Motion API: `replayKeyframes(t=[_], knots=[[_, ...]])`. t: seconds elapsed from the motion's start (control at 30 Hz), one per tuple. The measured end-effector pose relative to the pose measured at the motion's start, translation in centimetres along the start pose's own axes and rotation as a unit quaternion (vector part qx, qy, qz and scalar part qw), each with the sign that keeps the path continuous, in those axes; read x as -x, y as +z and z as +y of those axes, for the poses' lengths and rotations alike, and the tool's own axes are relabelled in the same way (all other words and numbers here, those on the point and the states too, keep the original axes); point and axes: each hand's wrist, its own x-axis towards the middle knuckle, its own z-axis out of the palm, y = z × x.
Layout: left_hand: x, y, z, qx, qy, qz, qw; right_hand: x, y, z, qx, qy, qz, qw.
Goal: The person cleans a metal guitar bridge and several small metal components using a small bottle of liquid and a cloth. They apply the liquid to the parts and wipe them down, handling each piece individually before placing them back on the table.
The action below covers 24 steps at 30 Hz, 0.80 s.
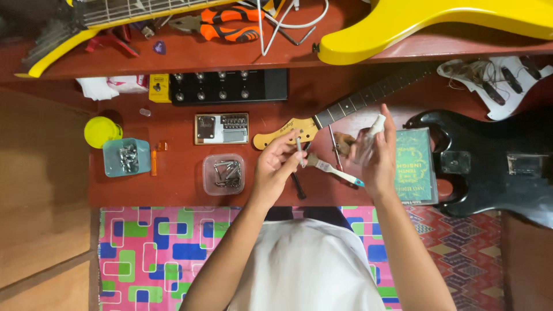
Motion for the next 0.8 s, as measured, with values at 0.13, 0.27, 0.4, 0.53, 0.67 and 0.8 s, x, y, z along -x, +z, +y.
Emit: replayKeyframes(t=[0.13,0.27,0.4,0.53,0.67,0.8], knots=[[0.1,2.1,3.1,0.039,0.019,-0.041,0.998,3.2,3.0,-3.2,-0.095,-0.01,-0.052,0.994],[0.8,2.6,4.3,0.059,0.042,-0.055,0.996,5.7,6.0,-4.6,0.004,-0.036,-0.02,0.999],[1.2,1.7,2.4,0.052,0.037,-0.048,0.997,8.2,8.6,-6.7,0.262,-0.134,-0.024,0.955],[2.2,1.7,3.4,0.052,0.038,-0.046,0.997,8.6,9.7,-7.3,0.314,-0.157,-0.029,0.936],[2.9,1.8,3.5,0.073,0.044,-0.037,0.996,9.2,10.0,-7.0,0.353,-0.163,-0.02,0.921],[3.4,1.7,3.7,0.077,0.049,-0.041,0.995,9.8,9.9,-6.4,0.381,-0.145,-0.012,0.913]])
